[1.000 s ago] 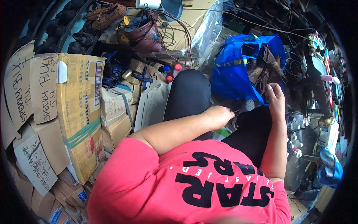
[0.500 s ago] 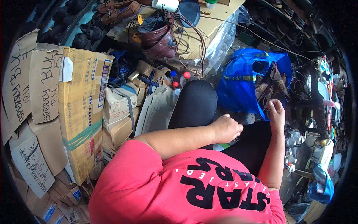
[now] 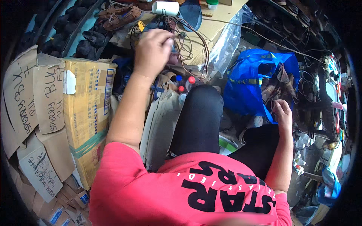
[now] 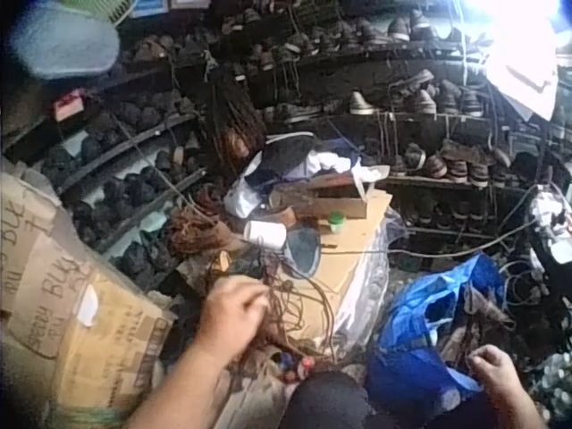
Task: Preparing and threading shoelaces or drawstrings for footwear assembly.
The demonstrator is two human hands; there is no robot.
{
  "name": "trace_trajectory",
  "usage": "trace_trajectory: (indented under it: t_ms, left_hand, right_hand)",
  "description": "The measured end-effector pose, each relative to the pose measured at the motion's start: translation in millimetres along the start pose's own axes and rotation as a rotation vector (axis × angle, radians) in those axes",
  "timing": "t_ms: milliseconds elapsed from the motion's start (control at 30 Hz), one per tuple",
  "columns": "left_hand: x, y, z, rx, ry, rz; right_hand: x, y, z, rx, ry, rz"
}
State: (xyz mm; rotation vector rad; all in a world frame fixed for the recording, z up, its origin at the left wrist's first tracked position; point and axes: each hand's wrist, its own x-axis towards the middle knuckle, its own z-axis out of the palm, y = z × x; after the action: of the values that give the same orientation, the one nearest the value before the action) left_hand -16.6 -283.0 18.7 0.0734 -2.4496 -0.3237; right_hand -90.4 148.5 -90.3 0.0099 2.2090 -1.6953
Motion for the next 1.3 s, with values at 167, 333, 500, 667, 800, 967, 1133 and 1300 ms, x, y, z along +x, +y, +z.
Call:
trace_trajectory:
  t_ms: [167,333,500,667,800,967,1133,1300]
  left_hand:
    - [28,-44,-15,0.024,0.120,-0.248]
    - [62,-74,-5,0.059,-0.055,-0.348]
    - [85,-109,24,0.003,-0.173,-0.296]
    - [92,-115,54,0.056,-0.211,0.170]
    - [109,-110,47,0.056,-0.189,-0.161]
    - [159,-163,-17,-0.693,0.154,-0.204]
    - [192,-53,-89,-0.768,0.409,-0.276]
    - [158,84,-124,-0.163,0.153,0.152]
  right_hand:
    - [5,11,-2,-0.050,-0.048,-0.040]
    - [4,7,3,0.007,-0.037,0.035]
    - [4,8,-2,-0.036,-0.024,0.065]
    - [4,3,-1,-0.056,-0.018,0.100]
    - [6,3,-1,-0.061,-0.015,0.057]
    - [7,2,1,0.040,-0.015,0.024]
    - [4,27,-14,0.082,0.068,-0.103]
    - [-43,-57,11,0.234,0.110,-0.182]
